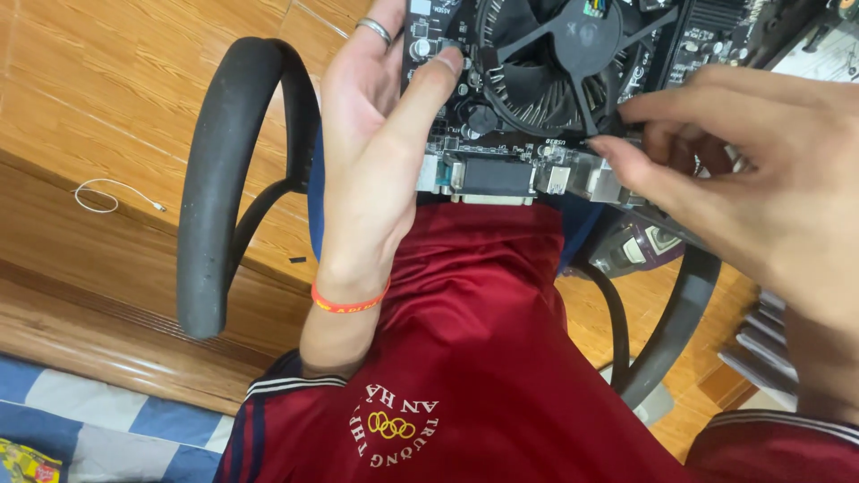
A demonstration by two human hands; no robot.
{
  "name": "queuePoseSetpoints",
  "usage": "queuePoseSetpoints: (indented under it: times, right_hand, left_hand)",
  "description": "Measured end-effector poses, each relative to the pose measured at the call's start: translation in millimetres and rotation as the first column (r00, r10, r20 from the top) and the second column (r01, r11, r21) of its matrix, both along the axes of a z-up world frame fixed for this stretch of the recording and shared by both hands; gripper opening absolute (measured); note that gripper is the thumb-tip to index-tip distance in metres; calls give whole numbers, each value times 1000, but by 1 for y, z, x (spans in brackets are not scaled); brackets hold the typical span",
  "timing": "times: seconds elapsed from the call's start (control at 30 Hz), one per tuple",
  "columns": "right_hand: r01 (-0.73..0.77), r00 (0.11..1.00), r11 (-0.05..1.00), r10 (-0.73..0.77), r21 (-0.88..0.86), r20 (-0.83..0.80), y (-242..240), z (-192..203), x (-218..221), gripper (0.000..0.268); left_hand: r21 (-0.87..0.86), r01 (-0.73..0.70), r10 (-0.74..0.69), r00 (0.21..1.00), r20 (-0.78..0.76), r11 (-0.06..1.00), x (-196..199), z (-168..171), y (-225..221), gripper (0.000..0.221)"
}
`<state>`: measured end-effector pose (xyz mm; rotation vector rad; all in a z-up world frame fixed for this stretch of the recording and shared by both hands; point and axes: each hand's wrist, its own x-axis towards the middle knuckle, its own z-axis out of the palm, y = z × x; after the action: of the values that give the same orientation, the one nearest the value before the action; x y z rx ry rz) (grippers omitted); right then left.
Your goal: The person is repairing a motherboard, specifically handling and inspecting a CPU heat sink and RAM module.
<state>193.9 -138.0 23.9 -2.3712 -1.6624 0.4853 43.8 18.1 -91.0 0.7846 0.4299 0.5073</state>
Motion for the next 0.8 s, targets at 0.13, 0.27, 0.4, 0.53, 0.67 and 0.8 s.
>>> queuePoseSetpoints:
  times: [0.13,0.27,0.4,0.53,0.67,0.8]
  right_hand:
    - [1,1000,1000,-1,9,9,2,1,-1,27]
    - [-32,999,999,32,1,-6,-3,-1,9,30]
    - [425,703,875,-479,-229,-526,-176,-177,130,25]
    - [526,690,840,-514,-135,-509,-139,-96,92,32]
    - [343,905,936,-309,72,-294,-88,-21,39,37]
    - [15,1000,977,-13,213,-7,-76,-9,25,37]
  left_hand:
    - [32,-1,0,1000,27,999,-3,-11,-2,38]
    - [43,26,-30,997,77,999,-3,-20,2,38]
    - [-75,28,-24,998,57,997,0,-15,8,43]
    - [-258,82,-65,995,75,963,-6,-12,23,47]
    - [-309,160,-131,985,111,937,-19,4,38,42]
    - [-261,186,-163,981,105,947,-27,6,45,31]
